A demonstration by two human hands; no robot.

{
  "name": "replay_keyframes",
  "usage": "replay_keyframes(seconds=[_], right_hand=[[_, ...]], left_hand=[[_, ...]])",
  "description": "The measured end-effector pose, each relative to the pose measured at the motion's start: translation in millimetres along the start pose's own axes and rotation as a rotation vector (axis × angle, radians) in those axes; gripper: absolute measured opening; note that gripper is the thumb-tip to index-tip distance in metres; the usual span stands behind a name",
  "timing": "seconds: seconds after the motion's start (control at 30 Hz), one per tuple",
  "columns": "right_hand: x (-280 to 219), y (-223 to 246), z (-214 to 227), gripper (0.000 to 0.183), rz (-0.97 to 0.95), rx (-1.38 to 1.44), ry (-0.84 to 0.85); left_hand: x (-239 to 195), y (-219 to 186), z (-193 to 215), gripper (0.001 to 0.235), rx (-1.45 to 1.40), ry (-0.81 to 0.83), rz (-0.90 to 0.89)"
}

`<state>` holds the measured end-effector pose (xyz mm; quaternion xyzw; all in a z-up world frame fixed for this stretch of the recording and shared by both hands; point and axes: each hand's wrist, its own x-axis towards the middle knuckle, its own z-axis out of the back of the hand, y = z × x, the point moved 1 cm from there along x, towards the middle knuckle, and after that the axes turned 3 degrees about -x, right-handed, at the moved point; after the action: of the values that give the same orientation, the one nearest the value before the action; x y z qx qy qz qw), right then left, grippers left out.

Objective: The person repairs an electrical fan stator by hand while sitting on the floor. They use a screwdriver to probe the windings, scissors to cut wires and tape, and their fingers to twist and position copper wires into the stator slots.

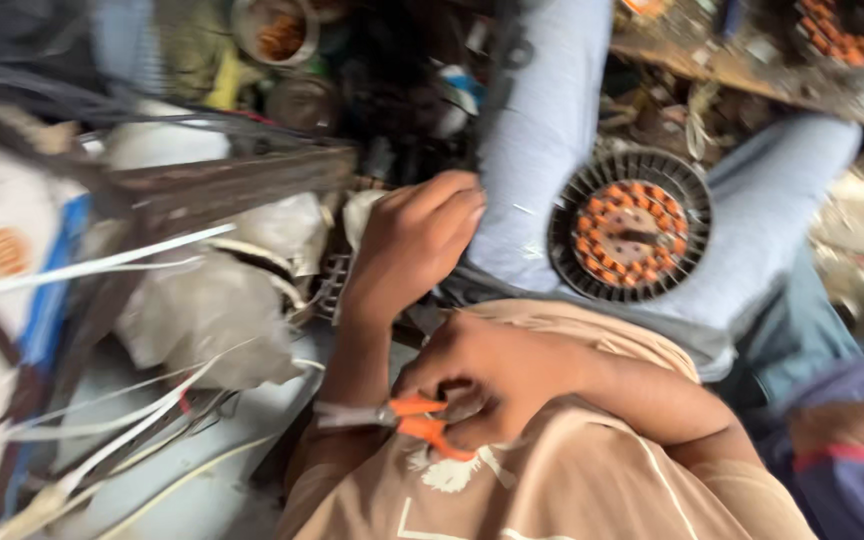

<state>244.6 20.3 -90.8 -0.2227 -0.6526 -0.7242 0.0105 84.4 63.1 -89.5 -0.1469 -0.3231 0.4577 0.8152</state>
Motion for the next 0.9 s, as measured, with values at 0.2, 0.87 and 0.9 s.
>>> replay_keyframes(seconds=[0.2, 0.87, 0.9], right_hand=[[-22, -5, -1, 0.041, -0.091, -0.133, -0.118], [-30, -42, 2, 0.058, -0.071, 0.234, -0.725], [-27, -51, 6, 0.053, -0.12, 0.258, -0.664]], left_hand=[[4, 33, -90, 0.012, -0.135, 0.15, -0.048], [-29, 20, 20, 0.019, 0.066, -0.929, -0.167], [-36, 16, 29, 0.021, 0.089, -1.073, -0.272]])
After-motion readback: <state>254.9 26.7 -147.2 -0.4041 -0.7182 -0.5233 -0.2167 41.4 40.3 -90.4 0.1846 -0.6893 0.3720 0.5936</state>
